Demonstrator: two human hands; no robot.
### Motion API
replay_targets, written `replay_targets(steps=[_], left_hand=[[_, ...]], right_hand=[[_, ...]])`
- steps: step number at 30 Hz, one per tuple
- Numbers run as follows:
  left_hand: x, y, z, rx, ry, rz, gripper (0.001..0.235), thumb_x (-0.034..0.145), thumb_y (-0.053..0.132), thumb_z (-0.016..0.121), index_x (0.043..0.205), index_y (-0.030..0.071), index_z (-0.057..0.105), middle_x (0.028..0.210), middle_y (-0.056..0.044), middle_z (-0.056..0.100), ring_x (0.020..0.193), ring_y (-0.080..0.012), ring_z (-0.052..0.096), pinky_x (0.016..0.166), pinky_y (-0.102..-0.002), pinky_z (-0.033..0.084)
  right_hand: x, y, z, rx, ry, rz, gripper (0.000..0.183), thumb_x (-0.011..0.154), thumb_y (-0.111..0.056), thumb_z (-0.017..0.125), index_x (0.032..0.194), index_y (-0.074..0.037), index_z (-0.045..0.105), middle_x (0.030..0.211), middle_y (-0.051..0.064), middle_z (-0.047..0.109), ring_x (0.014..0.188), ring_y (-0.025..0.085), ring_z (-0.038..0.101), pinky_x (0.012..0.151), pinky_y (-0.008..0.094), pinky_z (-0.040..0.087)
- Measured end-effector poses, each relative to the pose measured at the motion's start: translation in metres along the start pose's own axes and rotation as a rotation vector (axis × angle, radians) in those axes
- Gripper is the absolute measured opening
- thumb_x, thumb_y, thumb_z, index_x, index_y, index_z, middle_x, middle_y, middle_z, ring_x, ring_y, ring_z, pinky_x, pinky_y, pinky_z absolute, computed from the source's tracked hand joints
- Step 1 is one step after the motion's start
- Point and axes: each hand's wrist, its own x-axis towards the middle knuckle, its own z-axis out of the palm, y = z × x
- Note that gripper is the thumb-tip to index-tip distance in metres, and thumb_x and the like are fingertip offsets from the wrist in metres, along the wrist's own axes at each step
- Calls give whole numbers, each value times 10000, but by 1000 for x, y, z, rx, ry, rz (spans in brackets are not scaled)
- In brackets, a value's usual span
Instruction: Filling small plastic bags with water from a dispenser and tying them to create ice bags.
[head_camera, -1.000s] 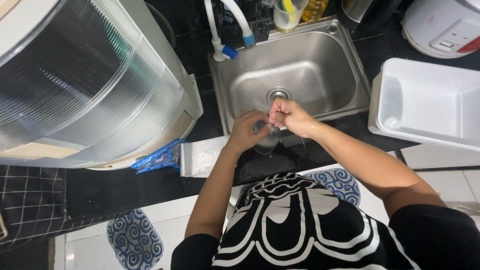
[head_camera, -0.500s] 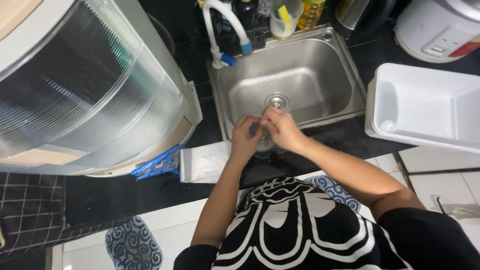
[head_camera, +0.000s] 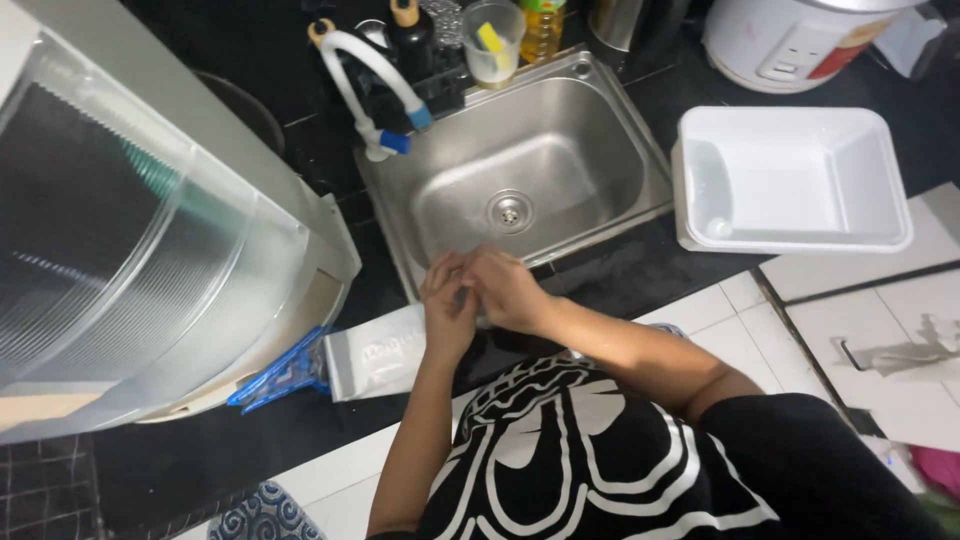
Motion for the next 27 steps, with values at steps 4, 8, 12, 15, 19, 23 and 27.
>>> replay_targets(steps=[4, 8, 12, 15, 19, 23, 27], left_hand=[[-2, 4, -2, -186, -7, -61, 223, 1006, 96, 573, 1151, 42, 734, 1265, -165, 677, 1328, -368, 537, 1153, -568, 335], [-4, -12, -1, -259, 110, -46, 244, 1045, 142, 533, 1103, 44, 748, 1123, -151, 742, 1144, -315, 670, 1026, -508, 478], [13, -6, -5, -366, 342, 26, 228, 984, 160, 675, 793, 37, 693, 717, -103, 679, 834, -150, 627, 761, -352, 517], [31, 24, -7, -809, 407, 143, 327, 1024, 342, 610, 819, 90, 577, 904, -109, 667, 1083, -307, 688, 941, -352, 495], [45, 53, -13, -922, 339, 126, 320, 1052, 301, 555, 839, 63, 572, 928, -118, 646, 1146, -331, 674, 996, -379, 498], [49, 78, 17, -745, 260, 27, 278, 1011, 254, 640, 842, 33, 626, 923, -144, 707, 1096, -300, 686, 1003, -387, 500], [55, 116, 58, -574, 40, -109, 177, 983, 181, 710, 1018, 12, 751, 1021, -143, 776, 1066, -230, 695, 978, -400, 538]], right_hand=[[17, -24, 6, -104, -16, -112, 107, 977, -70, 583, 872, -69, 601, 823, 131, 634, 788, 367, 665, 696, 418, 550], [26, -14, 11, -182, 9, -123, 224, 1028, -211, 509, 844, -128, 607, 819, 58, 605, 765, 291, 586, 728, 391, 449], [58, -22, -4, -97, 28, -137, 318, 988, -476, 615, 879, -177, 630, 1010, 45, 638, 928, 284, 559, 835, 408, 404], [54, -41, -56, 106, -207, 102, 935, 808, -665, 745, 1424, -3, 505, 1355, 287, 608, 1235, 486, 572, 1084, 559, 379], [31, -57, -72, 104, -358, 243, 1147, 666, -514, 886, 1461, 157, 403, 1365, 463, 512, 1240, 642, 501, 1067, 694, 372], [-17, -23, -60, 11, -46, 500, 1071, 531, -301, 1008, 1454, -88, 508, 1234, 224, 677, 1167, 444, 648, 984, 549, 510], [-65, 26, -87, 113, 154, 452, 1012, 488, -261, 1020, 1395, -148, 585, 1113, 145, 723, 1053, 291, 701, 973, 457, 519]])
